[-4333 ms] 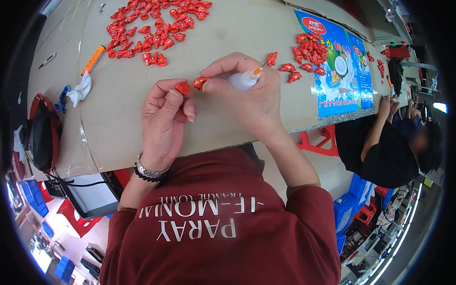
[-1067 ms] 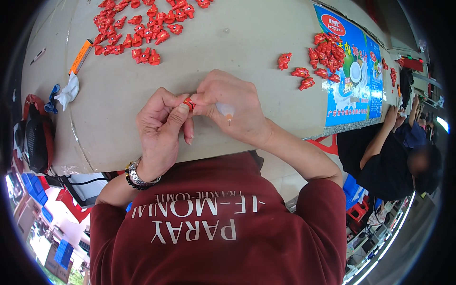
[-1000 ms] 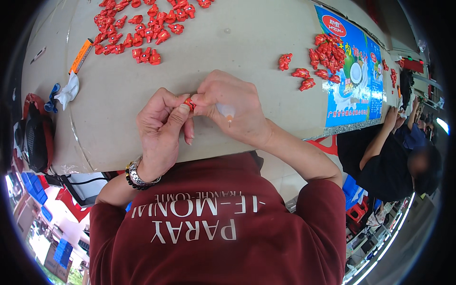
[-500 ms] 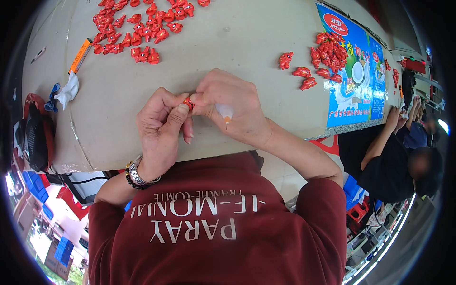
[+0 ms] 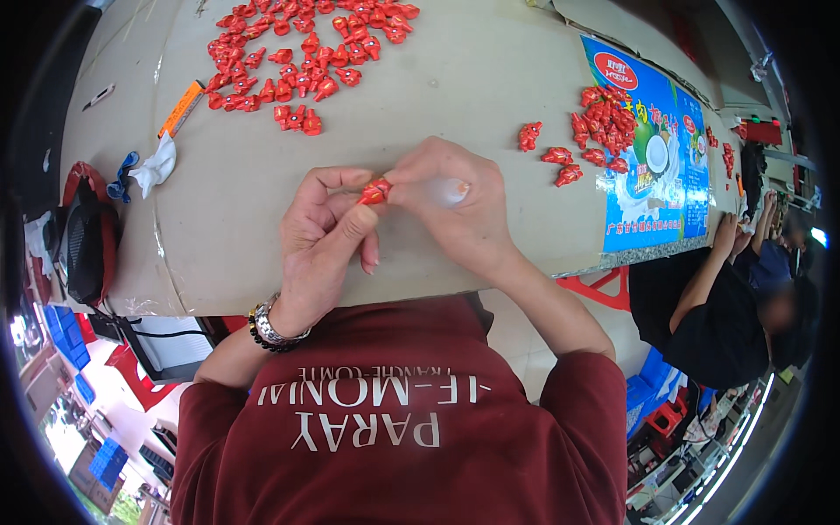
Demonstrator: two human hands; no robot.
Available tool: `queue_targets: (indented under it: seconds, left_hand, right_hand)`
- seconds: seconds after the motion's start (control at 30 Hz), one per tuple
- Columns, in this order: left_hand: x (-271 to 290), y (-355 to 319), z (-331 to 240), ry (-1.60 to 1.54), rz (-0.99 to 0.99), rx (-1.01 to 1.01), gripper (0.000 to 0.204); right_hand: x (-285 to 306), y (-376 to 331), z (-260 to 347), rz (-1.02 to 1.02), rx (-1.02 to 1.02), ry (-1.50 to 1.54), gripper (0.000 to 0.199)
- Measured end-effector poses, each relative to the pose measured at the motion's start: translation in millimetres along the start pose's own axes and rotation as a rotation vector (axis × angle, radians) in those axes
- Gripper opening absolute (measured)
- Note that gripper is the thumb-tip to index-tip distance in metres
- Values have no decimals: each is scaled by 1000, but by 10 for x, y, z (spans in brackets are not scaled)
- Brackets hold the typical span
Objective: The person repeatedly picks up small red candies, applies a white substance from a squeeze bottle into each one, and places the filled candies into a cardboard box. The process is continuous and repetitive throughout the clip.
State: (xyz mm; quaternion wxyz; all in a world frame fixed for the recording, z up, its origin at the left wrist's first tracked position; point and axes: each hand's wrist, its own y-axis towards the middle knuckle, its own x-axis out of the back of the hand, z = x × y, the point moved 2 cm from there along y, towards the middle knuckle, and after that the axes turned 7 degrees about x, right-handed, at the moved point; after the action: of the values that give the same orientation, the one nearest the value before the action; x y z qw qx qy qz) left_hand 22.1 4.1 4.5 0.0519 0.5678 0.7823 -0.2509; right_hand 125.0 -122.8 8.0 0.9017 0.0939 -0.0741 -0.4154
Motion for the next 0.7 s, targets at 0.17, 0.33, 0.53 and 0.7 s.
queue_targets:
  seconds: [0.17,0.33,0.53,0.7]
  left_hand:
    - [229,-44,-143,294,46,-5,35]
    - [492,237,-550,1111,-231,-588,20]
    - [613,629,-702,1515,-27,-893,23]
    - [601,606,-755,1577,86,-874,20]
  right_hand:
    - [259,-28,193,-157,-75,-105,8]
    - [786,-135,135,-246,-198,-534,5]
    - [937,-158,205,-235,-136,-855,7]
    - [936,-155,302,-367,-113,-687,15]
